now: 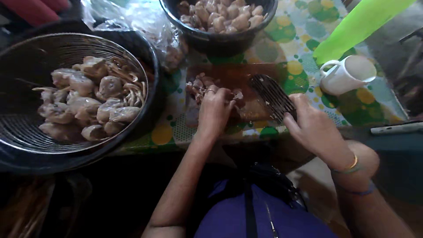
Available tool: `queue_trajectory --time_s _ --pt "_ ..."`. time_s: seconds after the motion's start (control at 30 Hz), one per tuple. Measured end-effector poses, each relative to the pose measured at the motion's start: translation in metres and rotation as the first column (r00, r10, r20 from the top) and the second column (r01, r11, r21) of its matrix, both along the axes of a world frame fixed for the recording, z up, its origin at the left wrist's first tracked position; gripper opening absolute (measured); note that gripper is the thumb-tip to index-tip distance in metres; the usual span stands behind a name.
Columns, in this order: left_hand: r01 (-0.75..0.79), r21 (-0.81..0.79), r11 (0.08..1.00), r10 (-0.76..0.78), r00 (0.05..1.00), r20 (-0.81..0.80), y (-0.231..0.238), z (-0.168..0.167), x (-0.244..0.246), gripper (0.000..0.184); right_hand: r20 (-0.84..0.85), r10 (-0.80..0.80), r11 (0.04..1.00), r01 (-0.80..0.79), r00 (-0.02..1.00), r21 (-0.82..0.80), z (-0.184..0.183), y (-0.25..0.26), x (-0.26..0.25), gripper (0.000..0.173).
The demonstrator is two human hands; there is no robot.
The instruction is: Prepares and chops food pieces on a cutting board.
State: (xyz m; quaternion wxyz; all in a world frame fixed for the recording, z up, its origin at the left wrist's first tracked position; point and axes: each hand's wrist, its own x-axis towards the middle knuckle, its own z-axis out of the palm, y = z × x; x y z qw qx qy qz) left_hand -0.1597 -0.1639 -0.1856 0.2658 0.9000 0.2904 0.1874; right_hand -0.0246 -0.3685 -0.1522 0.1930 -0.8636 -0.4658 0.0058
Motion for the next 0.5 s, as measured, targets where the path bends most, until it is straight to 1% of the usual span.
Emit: queue_trajectory --time_s 0.03,0.1,0.2,0.27,0.33,0.43,0.5 --pt "0.036 0.032 0.999 -0.037 0.999 0.029 0.003 0.0 0.0 0.028 0.028 0.028 1.0 -0.028 0.999 -0.004 -0.001 0.003 0.002 0.041" --pt "0.093 0.038 0.995 -0.094 0.995 0.038 0.009 -0.003 0.006 0.026 0.083 0.089 0.996 -0.087 0.993 -0.027 -0.001 0.007 0.007 0.053" --pt "0.094 0.022 0.995 -0.094 0.995 0.014 0.011 -0.013 0.017 0.022 0.096 0.126 0.992 -0.126 0.987 -0.009 0.005 0.011 0.004 0.065" --pt "0.094 0.028 0.995 -0.095 0.994 0.045 0.01 -0.014 0.016 0.023 0.111 0.118 0.992 -0.121 0.987 0.028 0.007 0.01 -0.004 0.064" --pt "0.123 0.045 0.991 -0.127 0.986 0.111 0.008 -0.015 0.012 0.023 0.122 0.138 0.989 -0.145 0.983 0.044 0.01 0.009 -0.01 0.06" --pt "0.206 0.121 0.971 -0.227 0.955 0.193 0.015 -0.03 0.016 0.013 0.14 0.168 0.985 -0.172 0.976 0.018 0.011 0.013 -0.015 0.058" --pt "0.244 0.166 0.955 -0.277 0.936 0.218 0.019 -0.036 0.018 0.011 0.17 0.172 0.985 -0.171 0.97 -0.018 0.01 0.018 -0.017 0.06"
